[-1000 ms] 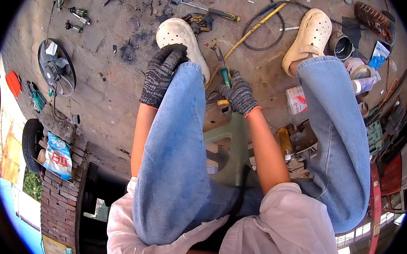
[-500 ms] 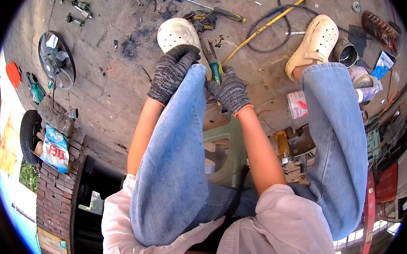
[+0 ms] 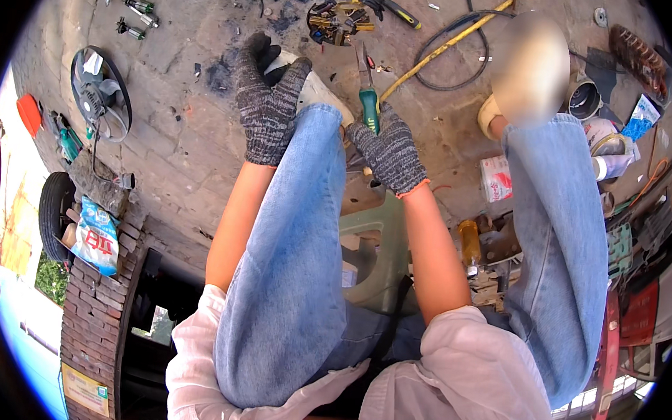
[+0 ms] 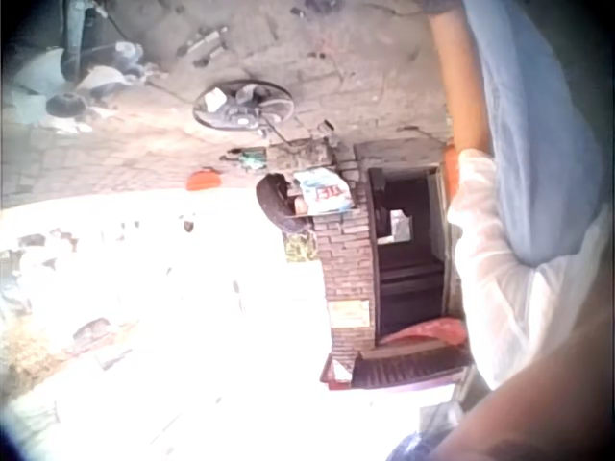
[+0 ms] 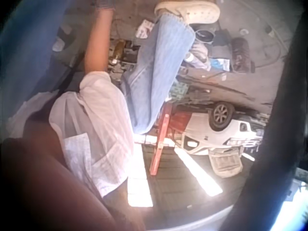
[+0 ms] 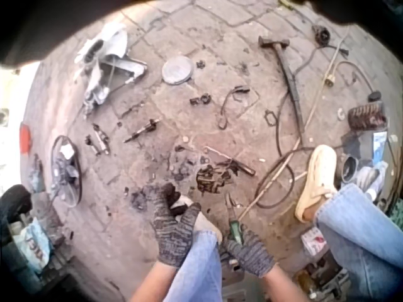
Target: The person sits on a low stool and uses pliers to strip the insulation from a copper wire. They then use a screwdriver to twist the exposed strands and manipulate a small orange component. Finally, they use the pliers to adjust a black circular electronic part with multiple yellow connectors.
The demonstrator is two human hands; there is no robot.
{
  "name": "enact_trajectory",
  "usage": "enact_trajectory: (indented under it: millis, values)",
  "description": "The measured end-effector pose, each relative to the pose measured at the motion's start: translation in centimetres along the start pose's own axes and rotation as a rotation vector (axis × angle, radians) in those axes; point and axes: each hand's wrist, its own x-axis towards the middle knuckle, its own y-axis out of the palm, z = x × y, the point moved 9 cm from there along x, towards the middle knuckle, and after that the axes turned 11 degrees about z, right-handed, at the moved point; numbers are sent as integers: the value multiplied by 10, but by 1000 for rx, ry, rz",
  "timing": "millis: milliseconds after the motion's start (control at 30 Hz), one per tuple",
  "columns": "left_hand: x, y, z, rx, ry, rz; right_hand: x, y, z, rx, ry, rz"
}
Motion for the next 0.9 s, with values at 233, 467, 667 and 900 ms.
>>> enact_trajectory:
  millis: [233,467,667,900]
  values:
    - [31,3,9,-358,-238,141,-28,4,64,-73,-131,113]
    - [13,20,42,-885,-485,199,-16,11,62,-479,-83,75]
    - [-6,44,36,-1448,-514,379,-11,20,58,-664,-296,-91]
    - [-18,50,23,-1804,-382,563,-4,19,61,-456,-233,17]
